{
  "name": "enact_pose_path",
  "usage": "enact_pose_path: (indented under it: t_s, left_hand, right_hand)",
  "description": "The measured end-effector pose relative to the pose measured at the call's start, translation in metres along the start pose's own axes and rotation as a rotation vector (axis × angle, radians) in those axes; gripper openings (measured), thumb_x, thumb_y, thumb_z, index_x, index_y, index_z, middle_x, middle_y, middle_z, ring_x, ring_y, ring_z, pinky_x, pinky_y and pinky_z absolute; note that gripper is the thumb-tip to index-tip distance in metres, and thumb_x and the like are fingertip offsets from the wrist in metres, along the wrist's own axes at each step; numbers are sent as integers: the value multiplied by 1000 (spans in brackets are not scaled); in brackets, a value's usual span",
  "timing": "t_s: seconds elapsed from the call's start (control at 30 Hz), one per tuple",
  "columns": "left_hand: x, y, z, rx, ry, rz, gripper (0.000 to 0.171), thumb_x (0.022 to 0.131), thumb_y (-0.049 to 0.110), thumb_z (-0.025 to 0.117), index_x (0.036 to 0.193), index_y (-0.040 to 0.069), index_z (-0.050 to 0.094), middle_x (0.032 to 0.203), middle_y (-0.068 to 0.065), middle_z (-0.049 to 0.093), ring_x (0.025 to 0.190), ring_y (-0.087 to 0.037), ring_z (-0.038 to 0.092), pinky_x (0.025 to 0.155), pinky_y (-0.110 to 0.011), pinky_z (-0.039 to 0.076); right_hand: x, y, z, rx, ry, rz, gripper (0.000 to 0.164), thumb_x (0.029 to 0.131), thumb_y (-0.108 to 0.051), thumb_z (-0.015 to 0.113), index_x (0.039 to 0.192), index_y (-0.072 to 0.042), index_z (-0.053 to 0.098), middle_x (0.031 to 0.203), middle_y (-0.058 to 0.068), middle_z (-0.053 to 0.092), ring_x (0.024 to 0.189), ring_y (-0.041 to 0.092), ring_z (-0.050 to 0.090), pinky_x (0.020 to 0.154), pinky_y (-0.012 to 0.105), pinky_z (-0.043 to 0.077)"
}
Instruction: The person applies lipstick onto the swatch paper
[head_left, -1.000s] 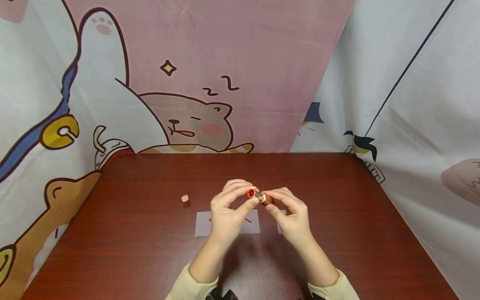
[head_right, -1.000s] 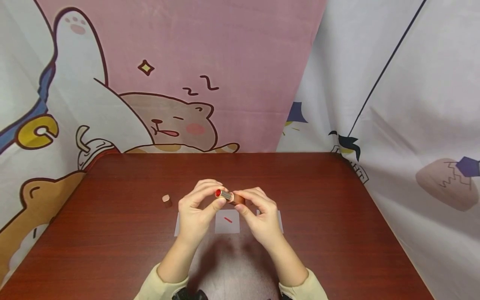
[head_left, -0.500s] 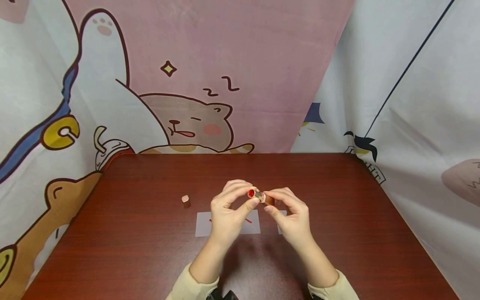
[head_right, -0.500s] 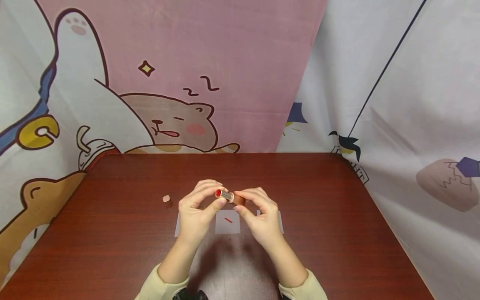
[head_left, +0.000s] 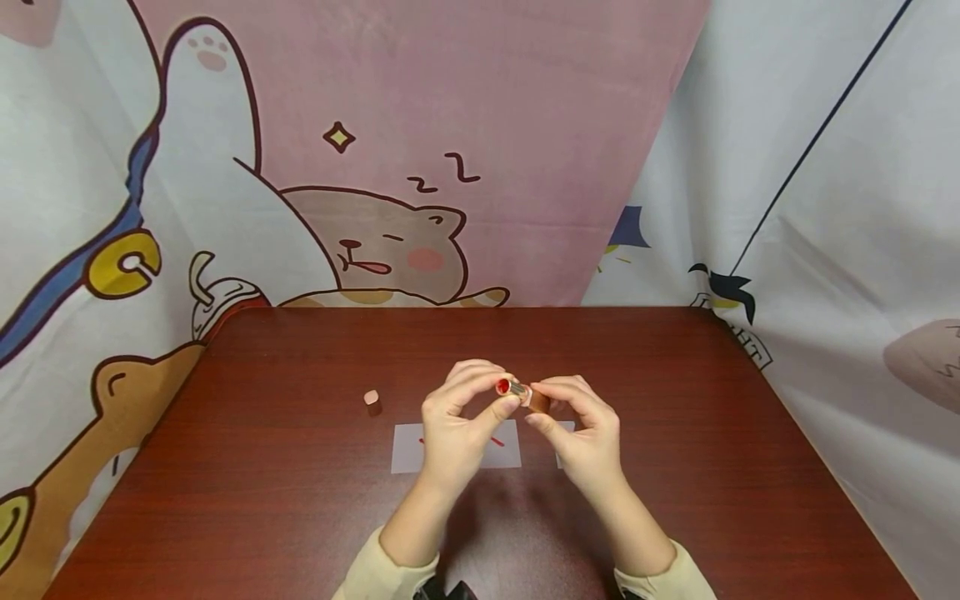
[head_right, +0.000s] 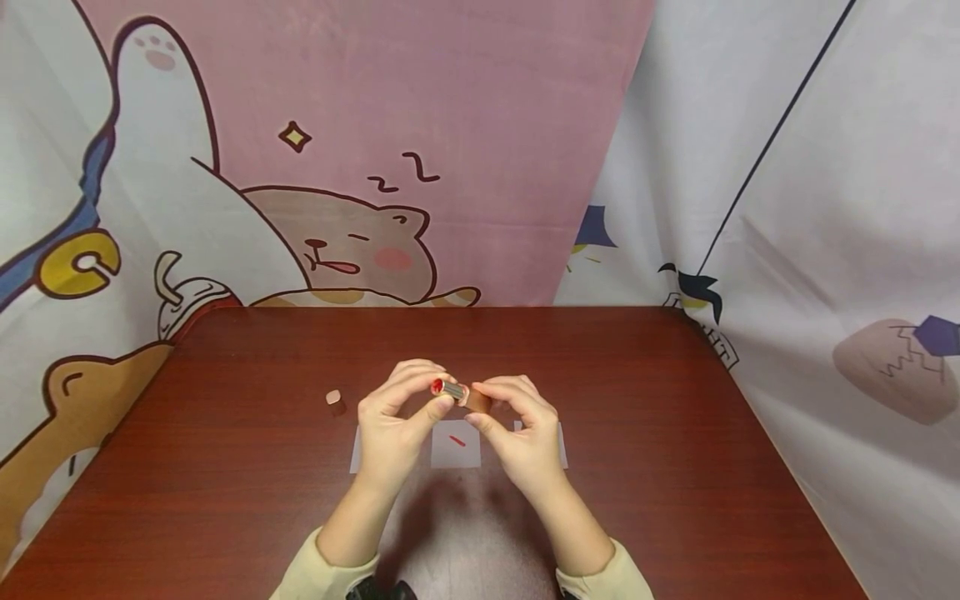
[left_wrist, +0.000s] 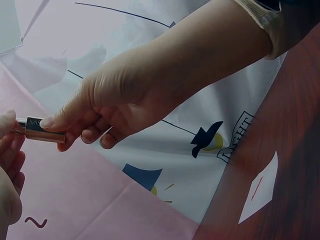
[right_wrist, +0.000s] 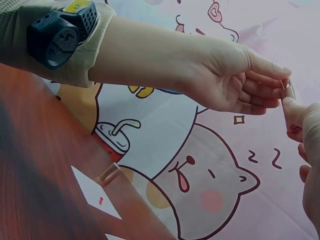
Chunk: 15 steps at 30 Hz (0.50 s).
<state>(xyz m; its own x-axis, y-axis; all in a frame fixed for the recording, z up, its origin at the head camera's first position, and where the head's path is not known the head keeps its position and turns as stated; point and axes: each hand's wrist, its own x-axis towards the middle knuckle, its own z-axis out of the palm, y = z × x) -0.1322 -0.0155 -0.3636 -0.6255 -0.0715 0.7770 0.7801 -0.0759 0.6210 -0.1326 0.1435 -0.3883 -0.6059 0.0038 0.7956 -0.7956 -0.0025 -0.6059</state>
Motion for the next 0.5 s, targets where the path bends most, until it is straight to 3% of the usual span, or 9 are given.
enact_pose_path:
  t_s: [0.5]
  left_hand:
    - [0, -1, 1, -3, 17, -35, 21, 71, -12, 78, 90, -8, 71, 86, -13, 69, 91, -27, 58, 85, -34, 47]
  right_hand:
    - [0, 0, 2, 45, 13, 13, 34, 74, -7, 80, 97, 13, 65, 94, 15, 63, 83, 17, 55, 67, 20, 46]
